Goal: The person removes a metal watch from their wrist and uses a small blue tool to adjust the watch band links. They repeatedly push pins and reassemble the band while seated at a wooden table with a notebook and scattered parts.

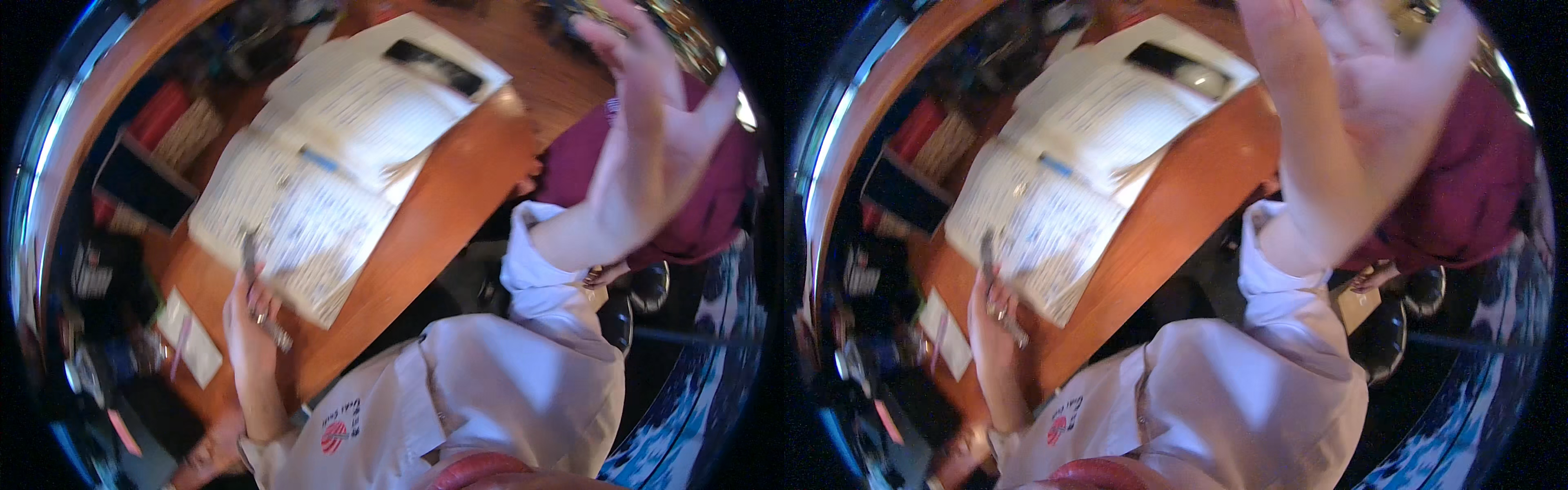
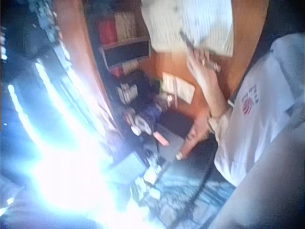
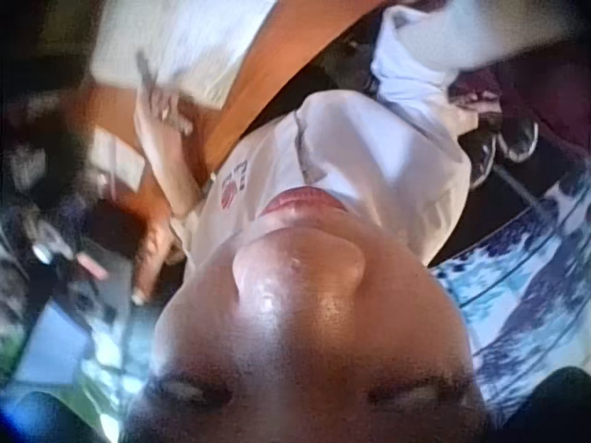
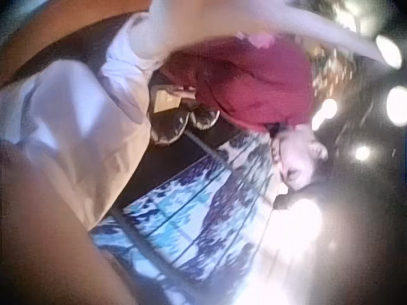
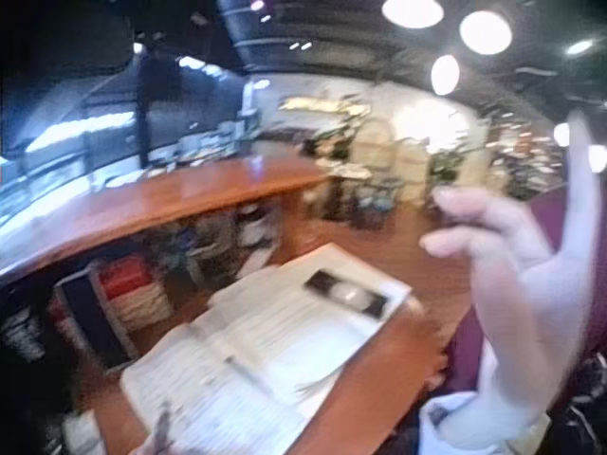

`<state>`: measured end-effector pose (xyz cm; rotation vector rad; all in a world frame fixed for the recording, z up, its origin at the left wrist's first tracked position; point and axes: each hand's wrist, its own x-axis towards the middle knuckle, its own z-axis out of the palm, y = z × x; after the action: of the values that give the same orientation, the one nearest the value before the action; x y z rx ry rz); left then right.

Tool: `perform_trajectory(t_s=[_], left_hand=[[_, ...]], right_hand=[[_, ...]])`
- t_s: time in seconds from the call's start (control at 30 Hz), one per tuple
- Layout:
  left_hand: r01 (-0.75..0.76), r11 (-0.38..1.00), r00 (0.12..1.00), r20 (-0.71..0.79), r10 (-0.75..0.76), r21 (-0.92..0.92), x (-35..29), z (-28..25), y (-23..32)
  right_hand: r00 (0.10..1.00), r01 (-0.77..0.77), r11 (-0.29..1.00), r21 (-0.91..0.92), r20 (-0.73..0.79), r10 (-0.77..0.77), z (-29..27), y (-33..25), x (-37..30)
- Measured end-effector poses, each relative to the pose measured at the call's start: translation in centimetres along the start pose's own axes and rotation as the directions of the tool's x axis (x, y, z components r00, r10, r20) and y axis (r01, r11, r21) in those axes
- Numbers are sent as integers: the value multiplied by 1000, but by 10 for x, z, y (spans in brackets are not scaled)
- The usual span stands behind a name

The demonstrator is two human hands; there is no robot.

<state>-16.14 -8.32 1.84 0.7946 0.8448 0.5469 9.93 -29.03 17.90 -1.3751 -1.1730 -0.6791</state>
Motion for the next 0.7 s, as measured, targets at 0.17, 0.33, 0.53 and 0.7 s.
perform_trajectory(t_s=[0.17,0.33,0.53,0.7], left_hand=[[-42,996,997,-62,37,-85,11,-3,-5],[-28,993,999,-21,26,-114,15,-6,-4],[-10,995,1000,2,11,-102,12,-7,-3],[56,995,997,-41,-59,-79,16,-11,-3]], right_hand=[[845,-117,988,97,-514,150,-47,5,-1],[851,-171,983,61,-494,178,-78,0,-10],[899,-243,970,13,-373,230,-81,-8,8],[796,-426,898,112,-425,430,-72,-5,28]])
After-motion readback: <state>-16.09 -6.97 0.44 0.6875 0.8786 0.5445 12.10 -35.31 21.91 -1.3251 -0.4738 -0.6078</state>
